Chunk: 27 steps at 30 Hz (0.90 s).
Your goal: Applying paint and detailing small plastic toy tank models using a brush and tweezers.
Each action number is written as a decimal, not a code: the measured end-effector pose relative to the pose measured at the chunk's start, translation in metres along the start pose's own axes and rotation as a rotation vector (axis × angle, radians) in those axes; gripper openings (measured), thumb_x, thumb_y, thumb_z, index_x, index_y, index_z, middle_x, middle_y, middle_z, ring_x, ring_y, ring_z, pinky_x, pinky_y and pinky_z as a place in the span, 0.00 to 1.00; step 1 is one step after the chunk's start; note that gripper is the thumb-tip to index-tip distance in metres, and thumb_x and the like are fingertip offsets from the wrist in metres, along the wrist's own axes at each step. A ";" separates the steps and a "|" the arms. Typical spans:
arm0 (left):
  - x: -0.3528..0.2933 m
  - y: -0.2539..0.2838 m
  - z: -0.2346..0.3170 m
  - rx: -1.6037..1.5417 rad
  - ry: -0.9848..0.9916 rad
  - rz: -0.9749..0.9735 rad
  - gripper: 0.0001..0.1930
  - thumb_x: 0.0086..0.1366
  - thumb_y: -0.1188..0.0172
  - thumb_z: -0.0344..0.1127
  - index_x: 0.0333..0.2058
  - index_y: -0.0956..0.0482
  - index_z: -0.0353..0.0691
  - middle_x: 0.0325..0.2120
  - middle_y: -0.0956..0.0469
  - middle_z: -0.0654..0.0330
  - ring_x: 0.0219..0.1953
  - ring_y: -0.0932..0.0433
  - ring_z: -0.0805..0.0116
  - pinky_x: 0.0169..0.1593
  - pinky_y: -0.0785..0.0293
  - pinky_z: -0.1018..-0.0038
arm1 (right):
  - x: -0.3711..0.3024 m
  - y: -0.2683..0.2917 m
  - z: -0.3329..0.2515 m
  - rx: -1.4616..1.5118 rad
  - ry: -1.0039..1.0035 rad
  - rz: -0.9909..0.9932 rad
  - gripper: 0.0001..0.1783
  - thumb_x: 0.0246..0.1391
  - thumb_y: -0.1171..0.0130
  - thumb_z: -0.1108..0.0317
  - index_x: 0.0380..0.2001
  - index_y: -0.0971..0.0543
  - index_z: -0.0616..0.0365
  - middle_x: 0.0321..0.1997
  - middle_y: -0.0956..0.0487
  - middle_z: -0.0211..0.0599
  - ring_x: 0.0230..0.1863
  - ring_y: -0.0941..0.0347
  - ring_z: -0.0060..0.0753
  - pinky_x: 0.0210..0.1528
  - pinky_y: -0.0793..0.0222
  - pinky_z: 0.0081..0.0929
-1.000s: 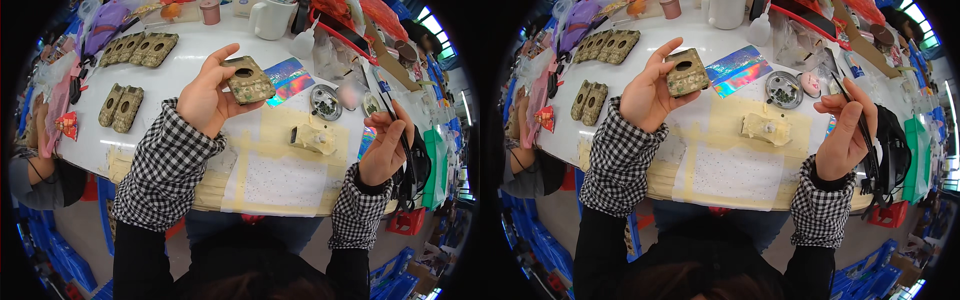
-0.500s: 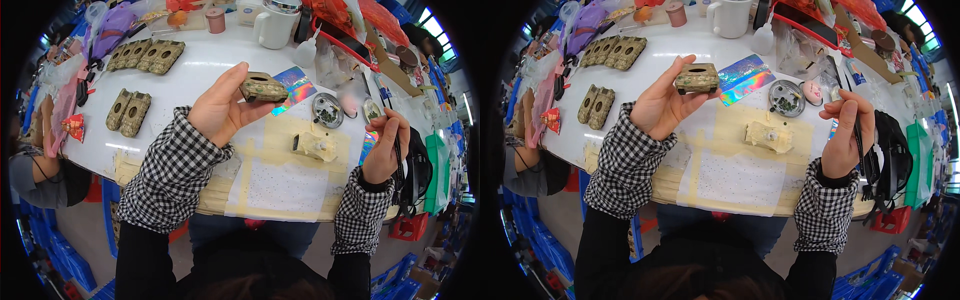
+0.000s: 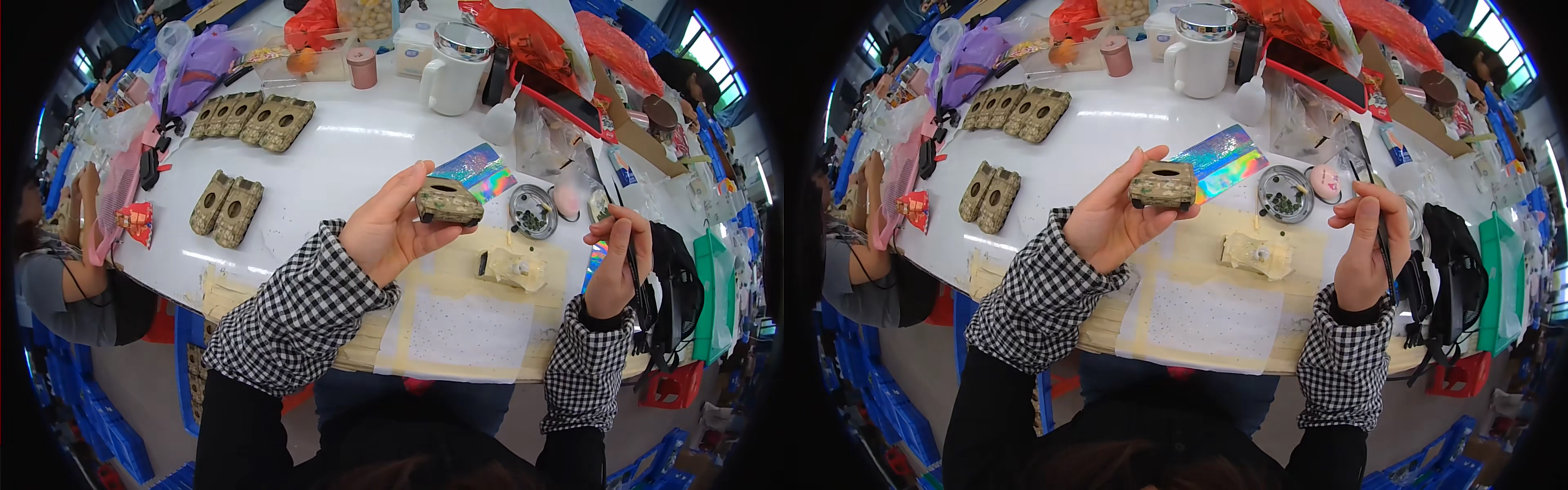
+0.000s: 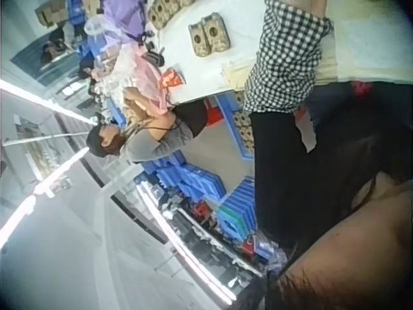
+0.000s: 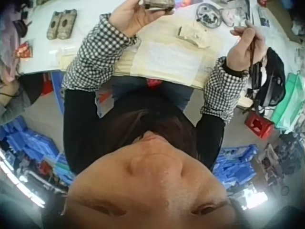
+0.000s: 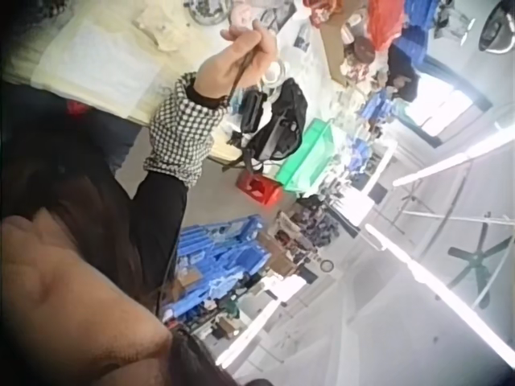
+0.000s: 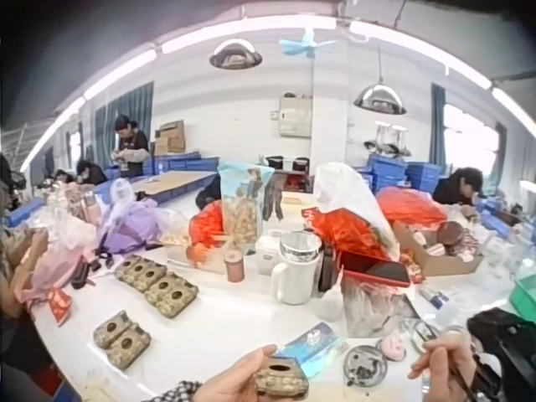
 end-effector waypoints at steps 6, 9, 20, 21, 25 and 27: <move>-0.001 -0.001 -0.003 0.005 0.026 0.021 0.21 0.72 0.60 0.49 0.57 0.40 0.44 0.50 0.29 0.47 0.49 0.23 0.50 0.43 0.17 0.76 | 0.001 -0.003 0.000 -0.004 0.006 -0.039 0.11 0.66 0.55 0.69 0.40 0.27 0.65 0.26 0.24 0.34 0.26 0.29 0.19 0.31 0.30 0.16; -0.001 -0.002 -0.003 0.008 0.032 0.019 0.21 0.72 0.60 0.49 0.57 0.40 0.44 0.49 0.28 0.47 0.49 0.23 0.50 0.43 0.17 0.76 | 0.000 -0.002 0.001 -0.017 -0.005 -0.031 0.11 0.65 0.55 0.69 0.40 0.27 0.65 0.26 0.24 0.34 0.26 0.29 0.19 0.31 0.30 0.16; 0.004 0.002 0.001 0.067 -0.032 -0.030 0.21 0.72 0.58 0.45 0.58 0.41 0.39 0.47 0.28 0.44 0.48 0.23 0.50 0.44 0.17 0.77 | -0.002 -0.004 0.003 0.025 0.014 -0.005 0.10 0.64 0.52 0.69 0.37 0.26 0.66 0.26 0.23 0.35 0.25 0.27 0.20 0.30 0.30 0.16; 0.005 0.003 0.004 0.077 -0.043 -0.009 0.21 0.72 0.58 0.45 0.57 0.39 0.38 0.47 0.28 0.43 0.49 0.24 0.50 0.44 0.17 0.77 | -0.001 -0.005 0.003 0.035 0.016 -0.002 0.10 0.64 0.51 0.69 0.37 0.26 0.66 0.26 0.23 0.34 0.25 0.27 0.20 0.30 0.30 0.16; 0.010 0.009 0.004 0.049 -0.062 -0.067 0.21 0.72 0.57 0.45 0.56 0.36 0.36 0.48 0.28 0.40 0.50 0.25 0.50 0.45 0.17 0.78 | -0.001 -0.008 0.005 0.040 0.024 -0.038 0.09 0.64 0.51 0.69 0.36 0.26 0.65 0.26 0.23 0.33 0.25 0.27 0.18 0.30 0.29 0.15; 0.010 0.009 0.004 0.066 -0.070 -0.069 0.21 0.72 0.57 0.44 0.56 0.36 0.36 0.49 0.29 0.39 0.50 0.25 0.49 0.45 0.17 0.78 | -0.002 -0.009 0.003 0.059 0.035 -0.039 0.09 0.63 0.51 0.69 0.36 0.26 0.65 0.26 0.23 0.32 0.26 0.27 0.17 0.30 0.28 0.15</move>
Point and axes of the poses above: each hand's wrist, its own x-axis towards the middle knuckle, its own y-axis out of the back of the hand, z = x × y, the point moved 9 cm from there along x, towards the middle knuckle
